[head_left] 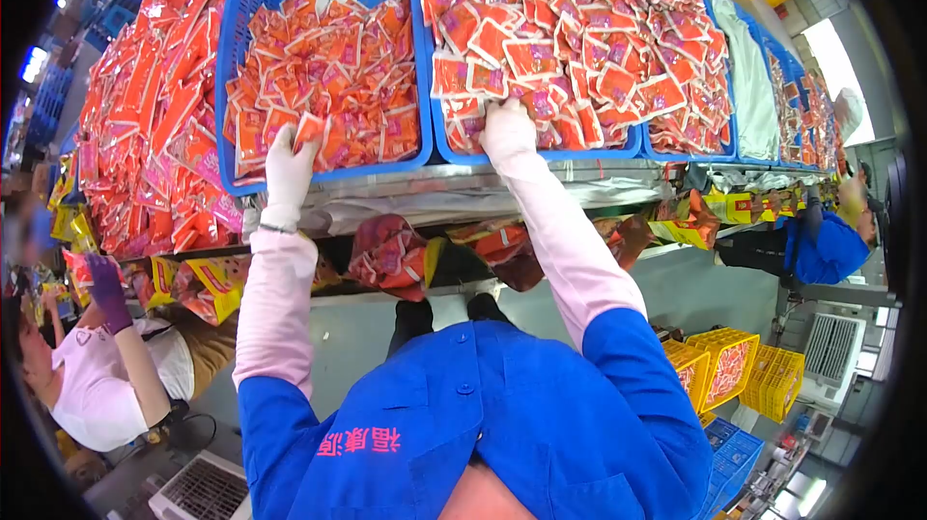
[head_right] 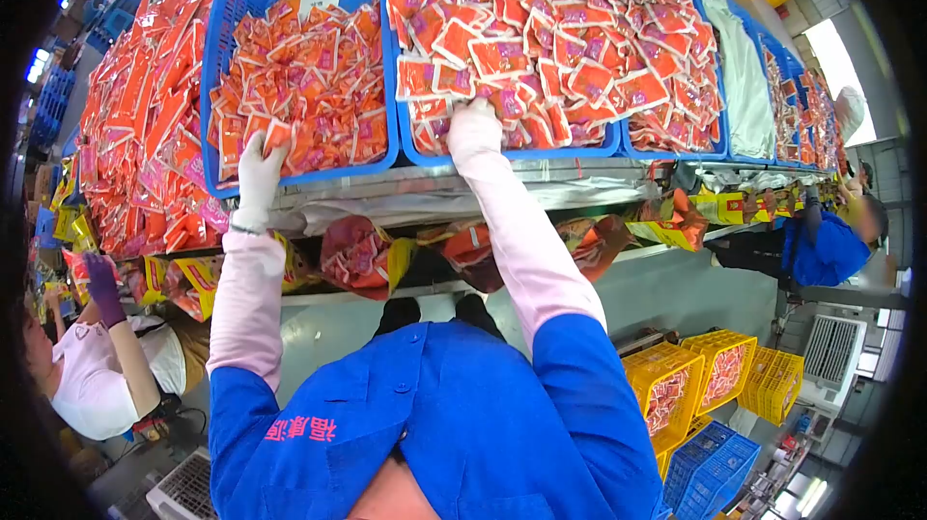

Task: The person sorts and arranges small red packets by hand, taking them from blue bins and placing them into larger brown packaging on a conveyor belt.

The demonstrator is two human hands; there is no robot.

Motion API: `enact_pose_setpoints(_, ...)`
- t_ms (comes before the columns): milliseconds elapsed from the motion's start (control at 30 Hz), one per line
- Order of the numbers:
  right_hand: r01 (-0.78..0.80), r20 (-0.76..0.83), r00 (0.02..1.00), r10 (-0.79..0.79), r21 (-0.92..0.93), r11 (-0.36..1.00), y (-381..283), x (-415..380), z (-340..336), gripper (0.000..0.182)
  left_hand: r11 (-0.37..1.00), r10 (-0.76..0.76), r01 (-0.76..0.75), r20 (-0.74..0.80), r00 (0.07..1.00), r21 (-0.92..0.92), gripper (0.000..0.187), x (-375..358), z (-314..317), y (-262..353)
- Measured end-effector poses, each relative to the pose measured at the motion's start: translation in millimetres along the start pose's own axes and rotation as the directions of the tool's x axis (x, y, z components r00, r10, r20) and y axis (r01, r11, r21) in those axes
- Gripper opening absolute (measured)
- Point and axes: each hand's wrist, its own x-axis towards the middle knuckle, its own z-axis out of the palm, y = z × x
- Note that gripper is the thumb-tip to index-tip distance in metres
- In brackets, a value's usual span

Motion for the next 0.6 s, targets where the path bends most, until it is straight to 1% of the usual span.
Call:
enact_pose_setpoints(33, -0.036, 0.017, 0.999, 0.036, -0.015, 0.999, -3, 7, 4, 0.031, 0.987, 0.061, -0.057, -0.026, 0.998, 0.150, 0.025, 4, 5, 2)
enact_pose_setpoints(67, -0.011, 0.049, 0.999, 0.011, 0.000, 1.000, 0, 12, 6, 0.024, 0.950, 0.123, -0.105, -0.044, 0.991, 0.295, 0.027, 7, 11, 3)
enact_pose_setpoints(100, 0.013, 0.088, 0.996, -0.014, 0.014, 1.000, 5, 16, 8, 0.023, 0.948, 0.102, -0.086, -0.038, 0.994, 0.306, 0.027, 14, 12, -4)
enact_pose_setpoints(133, -0.005, 0.055, 0.998, 0.001, 0.065, 0.998, 12, 25, 27, 0.023, 0.928, -0.062, 0.070, -0.033, 0.998, 0.366, 0.028, 21, 8, -17)
enact_pose_setpoints(167, 0.058, -0.021, 0.998, -0.058, 0.029, 0.998, 17, 16, 18, 0.023, 0.882, -0.215, 0.215, -0.047, 0.975, 0.419, 0.028, 22, 5, -24)
enact_pose_setpoints(200, 0.074, 0.002, 0.997, -0.075, 0.086, 0.994, 18, 6, -4, 0.022, 0.934, -0.317, 0.323, -0.061, 0.946, 0.151, 0.027, 13, 1, -10)
enact_pose_setpoints(233, 0.090, 0.018, 0.996, -0.093, 0.141, 0.986, 20, -3, -32, 0.021, 0.907, -0.410, 0.401, -0.050, 0.911, -0.132, 0.026, 5, -5, 19)
enact_pose_setpoints(267, 0.100, -0.020, 0.995, -0.098, 0.301, 0.948, 27, -14, -55, 0.019, 0.923, -0.378, 0.380, 0.040, 0.925, -0.066, 0.024, -11, -13, 52)
enact_pose_setpoints(300, 0.109, -0.053, 0.994, -0.095, 0.453, 0.885, 35, -29, -78, 0.018, 0.929, -0.349, 0.363, 0.155, 0.924, -0.076, 0.024, -36, -15, 88)
enact_pose_setpoints(333, 0.073, 0.037, 0.992, -0.120, 0.607, 0.792, 43, -44, -109, 0.018, 0.934, -0.311, 0.344, 0.261, 0.914, -0.093, 0.024, -62, -11, 124)
enact_pose_setpoints(367, 0.018, 0.122, 0.980, -0.159, 0.737, 0.676, 48, -62, -128, 0.019, 0.938, -0.166, 0.277, 0.428, 0.888, -0.210, 0.027, -87, 2, 160)
enact_pose_setpoints(400, 0.018, 0.140, 0.957, -0.253, 0.845, 0.534, 49, -83, -122, 0.019, 0.967, -0.170, 0.233, 0.419, 0.892, -0.104, 0.022, -123, 13, 157)
enact_pose_setpoints(433, 0.008, 0.133, 0.928, -0.347, 0.926, 0.377, 49, -100, -117, 0.019, 0.998, 0.069, -0.053, 0.504, 0.861, -0.046, 0.016, -150, 29, 161)
enact_pose_setpoints(467, 0.042, 0.179, 0.881, -0.438, 0.892, 0.449, 43, -119, -121, 0.017, 0.991, 0.130, -0.120, 0.561, 0.818, -0.054, 0.012, -172, 52, 161)
enact_pose_setpoints(500, 0.078, 0.236, 0.823, -0.517, 0.853, 0.515, 34, -137, -124, 0.015, 0.962, 0.196, -0.269, 0.548, 0.813, 0.055, 0.015, -195, 76, 146)
enact_pose_setpoints(533, 0.053, 0.382, 0.747, -0.544, 0.781, 0.622, 22, -148, -122, 0.014, 0.948, 0.120, -0.279, 0.642, 0.758, 0.153, 0.024, -205, 89, 125)
enact_pose_setpoints(567, 0.050, 0.520, 0.658, -0.545, 0.692, 0.720, 10, -155, -117, 0.015, 0.874, 0.029, -0.360, 0.706, 0.708, 0.326, 0.032, -206, 96, 123)
enact_pose_setpoints(600, 0.178, 0.540, 0.646, -0.540, 0.581, 0.794, 4, -161, -90, 0.015, 0.824, 0.118, -0.467, 0.708, 0.697, 0.322, 0.034, -205, 89, 121)
